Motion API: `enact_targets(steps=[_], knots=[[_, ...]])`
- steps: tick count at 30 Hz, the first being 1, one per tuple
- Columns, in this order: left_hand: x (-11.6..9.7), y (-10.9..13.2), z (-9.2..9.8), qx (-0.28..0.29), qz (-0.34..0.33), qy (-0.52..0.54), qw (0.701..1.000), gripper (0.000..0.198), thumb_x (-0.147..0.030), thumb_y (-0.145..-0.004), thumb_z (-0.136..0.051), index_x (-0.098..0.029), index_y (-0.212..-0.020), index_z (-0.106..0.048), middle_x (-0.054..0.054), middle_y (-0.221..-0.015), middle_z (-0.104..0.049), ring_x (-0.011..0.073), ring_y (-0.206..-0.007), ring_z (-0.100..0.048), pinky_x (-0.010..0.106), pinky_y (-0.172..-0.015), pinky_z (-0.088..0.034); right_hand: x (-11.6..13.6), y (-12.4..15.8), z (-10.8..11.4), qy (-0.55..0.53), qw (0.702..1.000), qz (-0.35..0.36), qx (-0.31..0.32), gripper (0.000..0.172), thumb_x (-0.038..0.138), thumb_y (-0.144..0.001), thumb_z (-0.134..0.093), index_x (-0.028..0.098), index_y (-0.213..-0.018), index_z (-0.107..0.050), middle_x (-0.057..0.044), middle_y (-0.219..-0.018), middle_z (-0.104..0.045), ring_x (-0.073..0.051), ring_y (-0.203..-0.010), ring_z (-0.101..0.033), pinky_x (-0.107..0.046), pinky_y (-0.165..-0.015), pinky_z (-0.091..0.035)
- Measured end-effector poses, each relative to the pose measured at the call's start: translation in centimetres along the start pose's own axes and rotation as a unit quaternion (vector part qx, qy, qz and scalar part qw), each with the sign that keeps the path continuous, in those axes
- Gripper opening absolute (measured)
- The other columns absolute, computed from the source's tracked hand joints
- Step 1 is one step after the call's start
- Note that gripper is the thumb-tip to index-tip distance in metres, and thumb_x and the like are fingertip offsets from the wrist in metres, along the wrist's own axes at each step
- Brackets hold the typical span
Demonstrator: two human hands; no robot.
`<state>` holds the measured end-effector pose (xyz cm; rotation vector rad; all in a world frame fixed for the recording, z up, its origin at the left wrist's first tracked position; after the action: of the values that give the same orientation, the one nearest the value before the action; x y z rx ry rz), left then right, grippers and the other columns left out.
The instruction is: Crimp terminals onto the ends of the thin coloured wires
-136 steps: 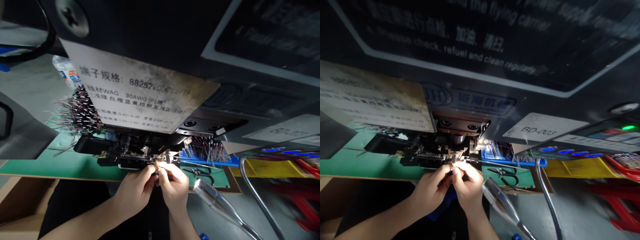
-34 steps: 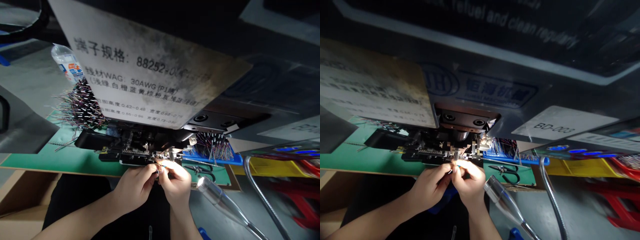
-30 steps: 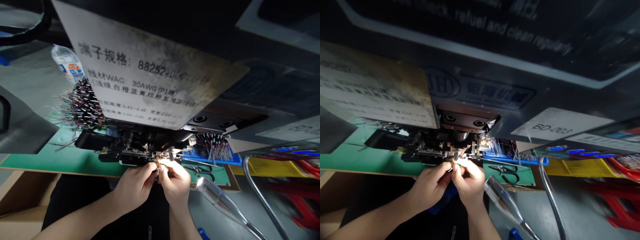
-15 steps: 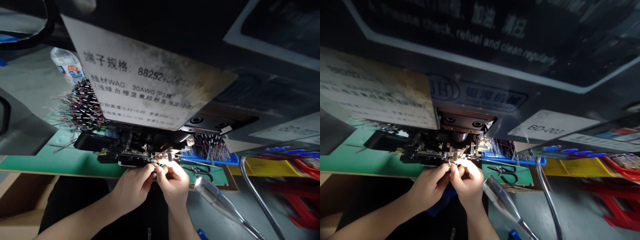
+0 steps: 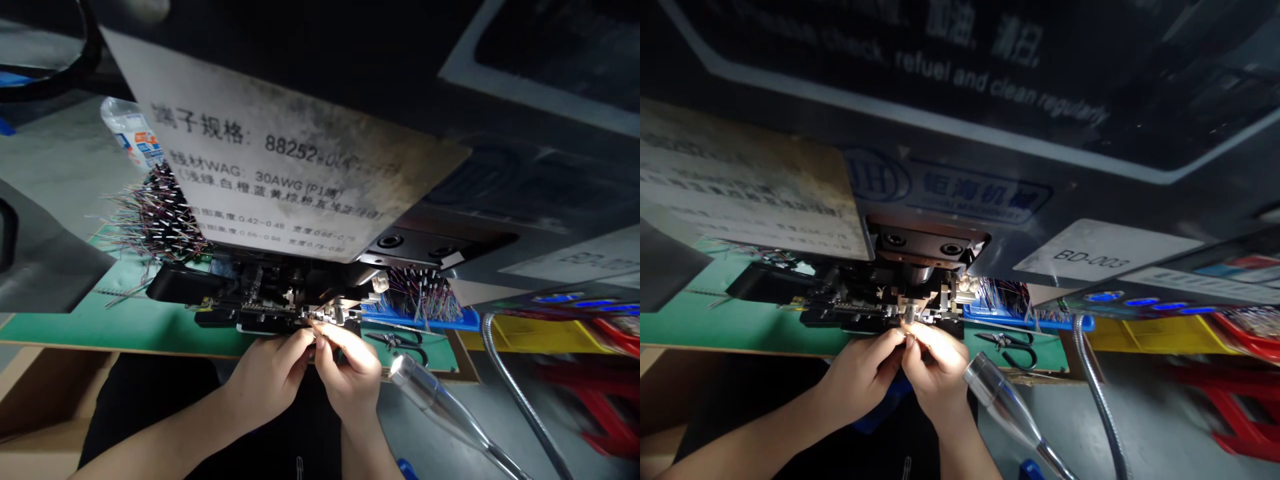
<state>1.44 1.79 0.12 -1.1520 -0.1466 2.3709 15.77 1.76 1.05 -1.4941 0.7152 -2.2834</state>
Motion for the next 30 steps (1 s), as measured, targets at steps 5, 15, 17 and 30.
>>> enact_targets(steps=[5, 15, 17, 30], knots=[[0.0, 0.0, 0.0, 0.008, 0.01, 0.021, 1.0, 0.02, -0.014, -0.093, -0.043, -0.024, -0.105, -0.055, 0.002, -0.089, -0.074, 0.0215, -0.079, -0.073, 0.029, -0.066, -0.055, -0.1, 0.0, 0.1, 0.016, 1.0, -0.009, 0.006, 0.021, 0.009, -0.082, -0.064, 0.021, -0.098, -0.072, -0.005, -0.086, -0.076, -0.019, -0.068, -0.071, -0.029, -0.062, -0.06], [0.1, -0.1, 0.0, 0.029, 0.029, 0.088, 0.995, 0.023, -0.011, -0.092, -0.044, -0.024, -0.107, -0.055, 0.002, -0.095, -0.072, 0.0203, -0.09, -0.071, 0.027, -0.075, -0.054, 0.4, 0.1, -0.2, -0.048, 0.984, -0.169, -0.039, 0.006, 0.023, -0.083, -0.069, 0.018, -0.085, -0.07, 0.006, -0.051, -0.05, -0.01, -0.042, -0.045, -0.022, -0.042, -0.042], [0.1, 0.0, 0.0, 0.029, 0.031, 0.096, 0.994, 0.022, -0.011, -0.092, -0.044, -0.024, -0.106, -0.054, 0.001, -0.096, -0.072, 0.0197, -0.089, -0.071, 0.027, -0.075, -0.053, 0.2, 0.3, -0.3, -0.068, 0.978, -0.195, -0.037, 0.006, 0.024, -0.083, -0.07, 0.019, -0.086, -0.068, 0.007, -0.05, -0.047, -0.01, -0.042, -0.043, -0.022, -0.042, -0.041], [0.0, 0.4, 0.1, 0.021, 0.04, 0.201, 0.979, 0.017, -0.014, -0.095, -0.048, -0.025, -0.105, -0.054, -0.003, -0.092, -0.07, 0.0129, -0.081, -0.068, 0.021, -0.075, -0.051, -0.9, 1.0, -0.5, -0.176, 0.958, -0.225, -0.022, 0.015, 0.022, -0.083, -0.07, 0.019, -0.072, -0.061, 0.004, -0.061, -0.055, -0.008, -0.043, -0.047, -0.021, -0.042, -0.042]])
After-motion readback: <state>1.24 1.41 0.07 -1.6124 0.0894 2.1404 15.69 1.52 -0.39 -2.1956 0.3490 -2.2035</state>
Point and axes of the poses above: each hand's wrist, its own y-axis away from the middle knuckle, its own z-axis out of the back of the hand, x = y × z, the point moved 2 cm from there along -y, towards the middle knuckle
